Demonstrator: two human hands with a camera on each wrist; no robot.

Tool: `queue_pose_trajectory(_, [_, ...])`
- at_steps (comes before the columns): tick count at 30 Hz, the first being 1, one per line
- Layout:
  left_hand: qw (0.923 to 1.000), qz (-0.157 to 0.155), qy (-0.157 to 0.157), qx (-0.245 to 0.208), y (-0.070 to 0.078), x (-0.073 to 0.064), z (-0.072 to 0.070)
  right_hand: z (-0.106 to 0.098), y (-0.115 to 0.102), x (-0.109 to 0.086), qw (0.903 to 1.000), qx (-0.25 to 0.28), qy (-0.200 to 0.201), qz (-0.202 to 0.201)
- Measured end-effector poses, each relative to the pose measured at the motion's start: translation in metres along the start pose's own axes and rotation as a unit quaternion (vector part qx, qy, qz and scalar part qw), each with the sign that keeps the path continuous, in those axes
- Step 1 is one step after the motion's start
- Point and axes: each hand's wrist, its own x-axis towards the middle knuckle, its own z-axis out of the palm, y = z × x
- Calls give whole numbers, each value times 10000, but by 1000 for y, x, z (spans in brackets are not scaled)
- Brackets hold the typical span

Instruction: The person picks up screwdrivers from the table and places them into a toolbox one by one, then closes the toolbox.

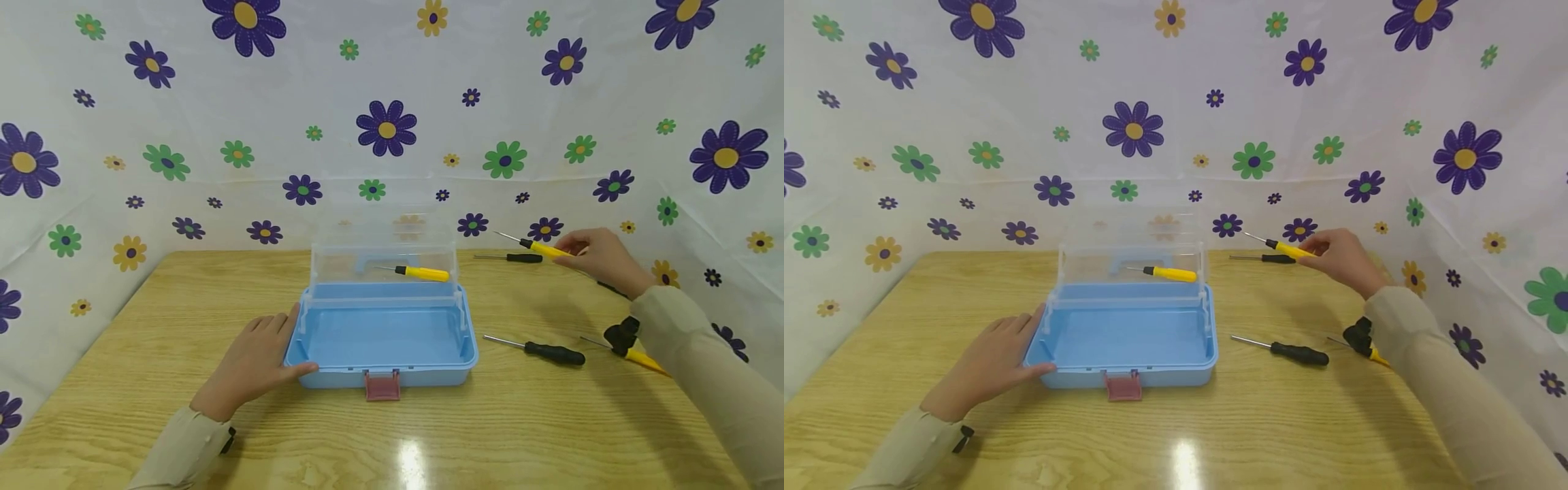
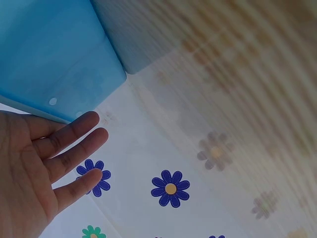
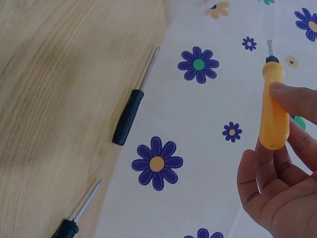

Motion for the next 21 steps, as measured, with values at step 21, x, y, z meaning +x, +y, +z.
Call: queue_pose_trajectory(21, [10000,-74,0,8,0,1,2,20,-44,24,9987,362,142,-326])
